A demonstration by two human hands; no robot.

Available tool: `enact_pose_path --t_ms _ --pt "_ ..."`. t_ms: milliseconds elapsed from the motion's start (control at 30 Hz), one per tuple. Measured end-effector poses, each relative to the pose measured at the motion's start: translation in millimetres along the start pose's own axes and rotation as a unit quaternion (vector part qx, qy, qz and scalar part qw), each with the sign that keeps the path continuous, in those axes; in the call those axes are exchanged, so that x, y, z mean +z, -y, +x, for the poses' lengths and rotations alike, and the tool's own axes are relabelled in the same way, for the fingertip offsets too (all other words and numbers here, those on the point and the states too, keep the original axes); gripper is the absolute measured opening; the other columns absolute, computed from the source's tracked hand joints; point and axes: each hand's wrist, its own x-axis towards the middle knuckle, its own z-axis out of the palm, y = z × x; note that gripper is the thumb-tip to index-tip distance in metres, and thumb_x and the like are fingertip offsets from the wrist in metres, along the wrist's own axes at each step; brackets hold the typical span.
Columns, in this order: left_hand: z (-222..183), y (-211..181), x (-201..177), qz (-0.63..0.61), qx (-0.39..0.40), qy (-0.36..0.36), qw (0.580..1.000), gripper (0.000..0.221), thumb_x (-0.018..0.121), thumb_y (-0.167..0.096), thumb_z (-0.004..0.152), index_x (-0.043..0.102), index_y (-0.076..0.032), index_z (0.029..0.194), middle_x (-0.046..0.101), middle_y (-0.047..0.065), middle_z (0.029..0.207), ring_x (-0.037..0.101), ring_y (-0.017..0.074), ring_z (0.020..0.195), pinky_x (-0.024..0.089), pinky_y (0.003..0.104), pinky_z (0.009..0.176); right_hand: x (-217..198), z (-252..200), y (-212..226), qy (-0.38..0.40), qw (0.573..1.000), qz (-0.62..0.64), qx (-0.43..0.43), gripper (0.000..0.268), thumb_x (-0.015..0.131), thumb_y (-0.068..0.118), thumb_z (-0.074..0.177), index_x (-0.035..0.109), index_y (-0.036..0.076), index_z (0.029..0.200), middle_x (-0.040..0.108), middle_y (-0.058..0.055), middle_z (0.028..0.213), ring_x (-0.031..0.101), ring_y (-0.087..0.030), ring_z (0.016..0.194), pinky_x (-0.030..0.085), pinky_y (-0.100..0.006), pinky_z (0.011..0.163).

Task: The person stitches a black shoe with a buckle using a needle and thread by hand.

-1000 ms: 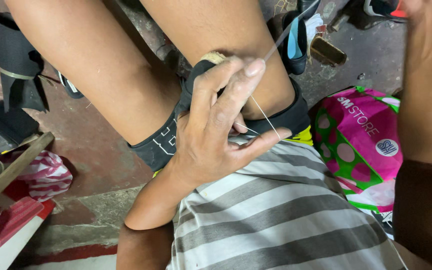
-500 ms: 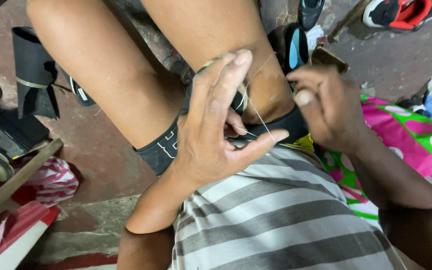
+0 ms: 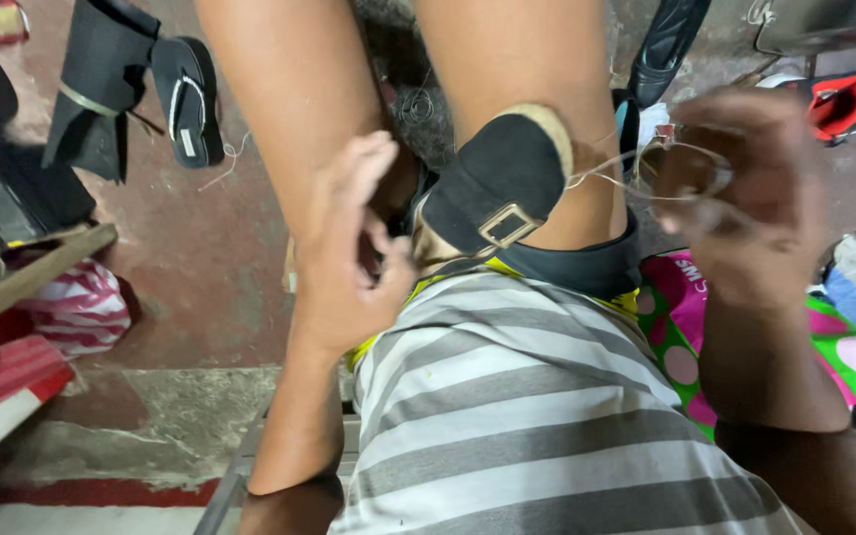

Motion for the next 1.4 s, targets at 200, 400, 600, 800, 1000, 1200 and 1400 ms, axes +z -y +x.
enact_pose_path --t_ms 200,400,600,800,1000,1200,1400 --pt "-13 15 32 0.164 0.058 -0.011 0.985 0.038 0.074 -0.005 0.093 0.064 -0.009 0.130 0.066 0.007 0.123 0.070 0.0258 0.103 0.058 0.036 0.087 40 18 -20 0.097 0.968 -0.226 0.055 0.074 0.086 -0.002 0.074 0.049 -0.003 0.138 0.063 0.000 0.109 0.049 -0.003 0.081 0.038 -0.018 0.067" --pt "-33 27 15 0.214 0.053 -0.056 0.974 0.008 0.073 -0.009 0.099 0.070 -0.006 0.105 0.065 0.012 0.091 0.067 0.0292 0.082 0.053 0.040 0.072 34 18 -35 0.058 0.976 -0.203 0.055 0.062 0.086 -0.008 0.086 0.054 -0.001 0.139 0.057 0.003 0.085 0.043 0.001 0.063 0.034 -0.013 0.056" --pt "-37 16 -8 0.044 -0.041 -0.091 0.994 0.005 0.067 -0.009 0.105 0.066 -0.005 0.109 0.064 0.009 0.107 0.065 0.0201 0.083 0.052 0.028 0.067 31 20 -40 0.082 0.983 -0.154 0.053 0.057 0.086 -0.012 0.089 0.057 -0.004 0.137 0.064 -0.002 0.089 0.049 0.000 0.061 0.038 -0.015 0.051" --pt "-19 20 25 0.230 0.108 -0.067 0.965 0.023 0.076 -0.020 0.098 0.067 -0.008 0.116 0.065 0.007 0.112 0.070 0.0233 0.096 0.055 0.034 0.075 27 19 -43 0.074 0.983 -0.161 0.050 0.055 0.087 -0.012 0.093 0.056 -0.006 0.138 0.070 -0.006 0.100 0.052 -0.001 0.068 0.040 -0.015 0.057" --pt "-33 22 15 0.273 0.086 -0.019 0.958 0.012 0.073 -0.012 0.101 0.071 -0.006 0.111 0.065 0.008 0.098 0.069 0.0244 0.085 0.054 0.037 0.071 25 16 -48 0.053 0.986 -0.146 0.064 0.053 0.086 -0.009 0.086 0.059 -0.007 0.131 0.070 -0.007 0.104 0.053 -0.002 0.074 0.039 -0.015 0.064" --pt "-64 38 -25 0.097 -0.087 -0.062 0.989 0.007 0.064 -0.005 0.101 0.069 -0.001 0.100 0.065 0.012 0.092 0.066 0.0261 0.083 0.053 0.036 0.078 29 14 -53 0.049 0.988 -0.142 0.029 0.055 0.090 -0.003 0.085 0.057 -0.004 0.129 0.072 -0.006 0.107 0.062 -0.002 0.082 0.047 -0.016 0.066" --pt "-109 79 -51 0.178 -0.220 -0.122 0.951 0.011 0.067 -0.008 0.103 0.069 0.001 0.097 0.063 0.011 0.084 0.059 0.0228 0.075 0.048 0.034 0.074 17 8 -59 0.031 0.979 -0.203 -0.011 0.052 0.090 -0.009 0.084 0.061 -0.002 0.127 0.054 0.004 0.078 0.037 0.003 0.060 0.026 -0.015 0.056"
